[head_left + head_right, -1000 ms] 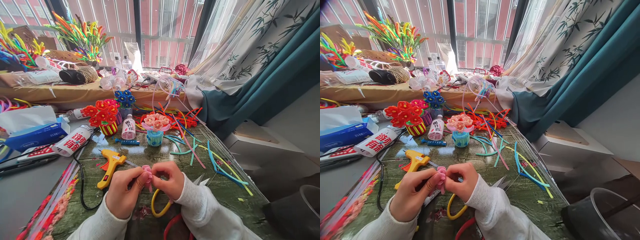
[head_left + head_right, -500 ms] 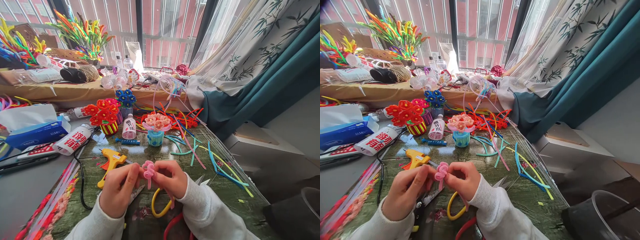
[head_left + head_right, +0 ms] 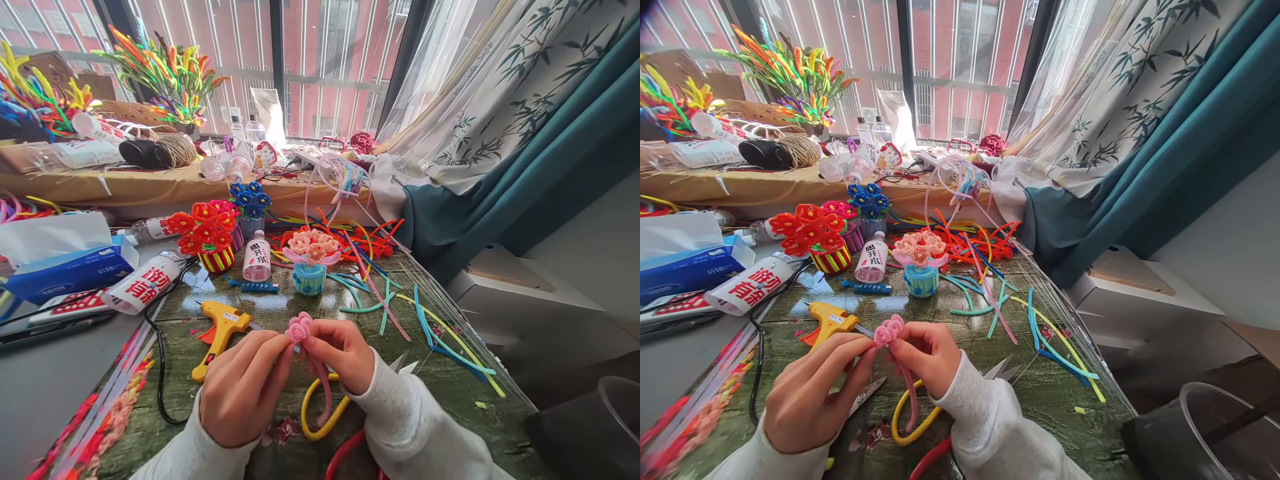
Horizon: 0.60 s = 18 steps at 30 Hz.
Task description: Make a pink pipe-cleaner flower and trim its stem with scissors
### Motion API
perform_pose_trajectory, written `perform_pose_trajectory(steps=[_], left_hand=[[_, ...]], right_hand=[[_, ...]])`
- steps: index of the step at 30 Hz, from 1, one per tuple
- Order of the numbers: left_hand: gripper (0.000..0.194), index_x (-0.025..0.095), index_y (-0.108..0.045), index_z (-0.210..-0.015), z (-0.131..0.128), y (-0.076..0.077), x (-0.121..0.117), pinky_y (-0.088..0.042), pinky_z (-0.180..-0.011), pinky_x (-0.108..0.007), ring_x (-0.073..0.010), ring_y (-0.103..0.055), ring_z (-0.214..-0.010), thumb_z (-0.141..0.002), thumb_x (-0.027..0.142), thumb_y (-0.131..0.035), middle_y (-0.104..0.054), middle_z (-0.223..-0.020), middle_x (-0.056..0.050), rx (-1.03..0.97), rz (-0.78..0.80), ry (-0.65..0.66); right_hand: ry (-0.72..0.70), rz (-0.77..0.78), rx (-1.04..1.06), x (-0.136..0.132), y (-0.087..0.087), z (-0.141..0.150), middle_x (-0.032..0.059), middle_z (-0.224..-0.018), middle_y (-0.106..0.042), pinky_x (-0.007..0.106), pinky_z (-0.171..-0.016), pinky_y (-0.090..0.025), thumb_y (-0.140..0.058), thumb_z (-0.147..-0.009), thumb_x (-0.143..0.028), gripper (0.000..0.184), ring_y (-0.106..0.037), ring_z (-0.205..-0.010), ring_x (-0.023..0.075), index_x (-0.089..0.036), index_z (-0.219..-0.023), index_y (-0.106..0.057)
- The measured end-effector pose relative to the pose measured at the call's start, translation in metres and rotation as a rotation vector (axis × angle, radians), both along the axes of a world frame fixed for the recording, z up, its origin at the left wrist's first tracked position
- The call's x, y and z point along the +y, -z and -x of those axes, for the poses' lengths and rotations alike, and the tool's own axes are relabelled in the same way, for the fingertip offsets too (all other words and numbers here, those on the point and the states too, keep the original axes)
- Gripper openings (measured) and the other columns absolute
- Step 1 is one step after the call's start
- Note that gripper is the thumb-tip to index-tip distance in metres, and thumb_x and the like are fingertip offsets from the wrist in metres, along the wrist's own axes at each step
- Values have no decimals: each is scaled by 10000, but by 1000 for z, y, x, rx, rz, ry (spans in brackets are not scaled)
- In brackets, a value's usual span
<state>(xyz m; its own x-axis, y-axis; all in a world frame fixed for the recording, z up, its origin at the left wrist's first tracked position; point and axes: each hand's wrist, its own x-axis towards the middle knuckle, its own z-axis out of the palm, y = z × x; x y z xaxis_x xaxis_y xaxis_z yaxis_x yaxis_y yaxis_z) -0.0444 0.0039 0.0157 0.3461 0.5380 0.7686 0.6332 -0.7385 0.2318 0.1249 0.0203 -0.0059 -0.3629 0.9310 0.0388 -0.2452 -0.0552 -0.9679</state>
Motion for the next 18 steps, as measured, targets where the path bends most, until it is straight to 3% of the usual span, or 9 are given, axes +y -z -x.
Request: perform_pose_trajectory(steps=[5,12,18], left_hand=[[85,191,-634,-903,-5,-2,-1,-451,-639,-210,-110,-595,-642,-883,174,-553,-673,-777,-6,-199,254,-33],[141,181,-644,-753,-7,-6,2,-408,-498,-203,-99,-507,-519,-823,303,-629,-571,-593,41,-467,729,101],[112,176,-661,-769,-2,-7,4,-440,-515,-195,-102,-536,-548,-823,269,-630,-613,-622,29,-412,779,176]], right_hand=[[41,-12,-89,-2,-1,0,-31,-470,-517,178,-382,-347,-653,-754,-590,485,-449,-395,65,-126,-626,-595],[-47,-11,-96,-3,-1,-4,-11,-468,-551,173,-373,-336,-658,-777,-522,443,-456,-385,66,-100,-642,-665],[-39,-6,-84,-3,-2,-5,-12,-452,-545,183,-356,-310,-672,-761,-512,430,-428,-359,65,-99,-638,-676]])
